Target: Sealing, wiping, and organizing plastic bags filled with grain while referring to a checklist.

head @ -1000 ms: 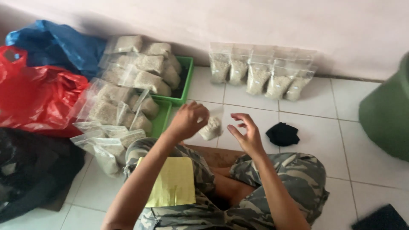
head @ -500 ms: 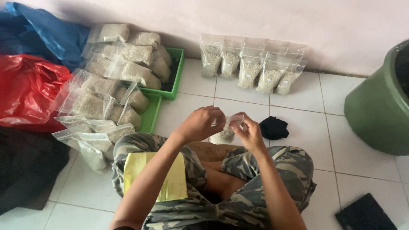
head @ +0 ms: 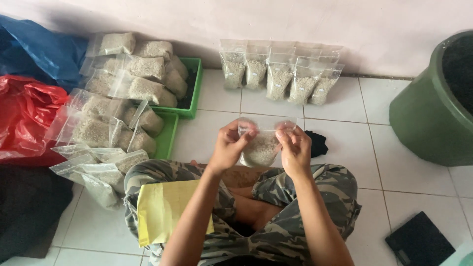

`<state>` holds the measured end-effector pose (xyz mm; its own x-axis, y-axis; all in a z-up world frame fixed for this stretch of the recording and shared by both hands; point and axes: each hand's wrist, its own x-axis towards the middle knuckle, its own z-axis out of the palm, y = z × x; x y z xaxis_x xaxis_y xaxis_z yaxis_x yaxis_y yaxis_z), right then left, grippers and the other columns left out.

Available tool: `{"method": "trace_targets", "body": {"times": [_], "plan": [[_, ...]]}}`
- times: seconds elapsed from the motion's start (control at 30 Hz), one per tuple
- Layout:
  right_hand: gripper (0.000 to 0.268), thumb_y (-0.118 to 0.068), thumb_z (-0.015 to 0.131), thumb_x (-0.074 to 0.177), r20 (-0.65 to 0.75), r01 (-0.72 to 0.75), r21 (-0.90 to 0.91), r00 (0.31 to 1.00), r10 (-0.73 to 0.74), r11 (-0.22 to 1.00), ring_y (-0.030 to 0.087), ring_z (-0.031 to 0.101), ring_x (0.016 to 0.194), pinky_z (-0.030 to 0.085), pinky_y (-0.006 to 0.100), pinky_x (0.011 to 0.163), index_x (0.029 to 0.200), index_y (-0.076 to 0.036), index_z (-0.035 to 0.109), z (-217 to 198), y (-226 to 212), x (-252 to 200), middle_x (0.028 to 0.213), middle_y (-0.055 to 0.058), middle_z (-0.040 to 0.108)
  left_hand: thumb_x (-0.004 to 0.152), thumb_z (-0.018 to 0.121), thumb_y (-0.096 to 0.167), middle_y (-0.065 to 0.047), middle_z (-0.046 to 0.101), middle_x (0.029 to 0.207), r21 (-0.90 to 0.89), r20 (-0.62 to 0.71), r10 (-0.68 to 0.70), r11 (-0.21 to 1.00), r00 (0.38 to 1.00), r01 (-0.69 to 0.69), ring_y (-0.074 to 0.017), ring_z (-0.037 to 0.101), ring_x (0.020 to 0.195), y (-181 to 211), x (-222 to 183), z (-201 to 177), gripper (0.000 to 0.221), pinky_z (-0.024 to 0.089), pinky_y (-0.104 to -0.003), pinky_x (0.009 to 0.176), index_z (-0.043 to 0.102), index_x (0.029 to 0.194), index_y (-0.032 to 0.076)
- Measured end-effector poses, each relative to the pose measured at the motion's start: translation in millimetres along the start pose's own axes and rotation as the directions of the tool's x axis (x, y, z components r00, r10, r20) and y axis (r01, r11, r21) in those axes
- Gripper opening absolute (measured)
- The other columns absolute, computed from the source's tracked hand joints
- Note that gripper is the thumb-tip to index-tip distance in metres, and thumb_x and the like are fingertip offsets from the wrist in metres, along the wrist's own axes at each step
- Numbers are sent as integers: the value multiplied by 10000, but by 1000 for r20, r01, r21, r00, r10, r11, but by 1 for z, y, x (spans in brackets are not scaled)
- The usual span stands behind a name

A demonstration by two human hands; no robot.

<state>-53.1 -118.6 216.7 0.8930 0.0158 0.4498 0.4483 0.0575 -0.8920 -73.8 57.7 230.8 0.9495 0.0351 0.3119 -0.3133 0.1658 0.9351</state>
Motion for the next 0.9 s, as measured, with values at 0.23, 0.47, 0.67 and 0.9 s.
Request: {"method": "trace_targets", "body": {"times": [0.23,0.47,0.67,0.9], "plan": [[128,-153,667,928,-154,24,73,988,-12,997,48,530,692,481,232,644,901,-29,646,2,-16,-1,712,15,601,913,694,119,-72,684,765,-88,-163,83,991,983,-98,-98,564,776,-5,2,36,102,516,-288,752,700,938,21],[157,-160,668,926,-307,53,103,952,-19,993,38,477,720,434,229,707,811,-61,629,10,-20,5,700,-10,552,924,675,120,-75,676,731,-101,-300,58,991,952,-92,-112,574,737,-5,5,54,97,513,-299,718,694,902,27],[109,-131,673,913,-400,41,84,916,-4,996,69,517,750,462,236,753,828,-71,639,11,-11,1,735,16,591,910,663,79,-39,622,727,-157,-354,12,985,935,-72,-96,523,730,1,-4,68,52,474,-264,690,657,880,37],[85,-154,658,889,-508,23,189,858,78,982,90,531,768,457,257,799,859,-83,622,14,-15,-5,754,29,586,924,633,78,-27,591,726,-196,-383,-52,980,922,-26,-90,506,728,1,-8,74,66,457,-256,672,632,872,38]]}}
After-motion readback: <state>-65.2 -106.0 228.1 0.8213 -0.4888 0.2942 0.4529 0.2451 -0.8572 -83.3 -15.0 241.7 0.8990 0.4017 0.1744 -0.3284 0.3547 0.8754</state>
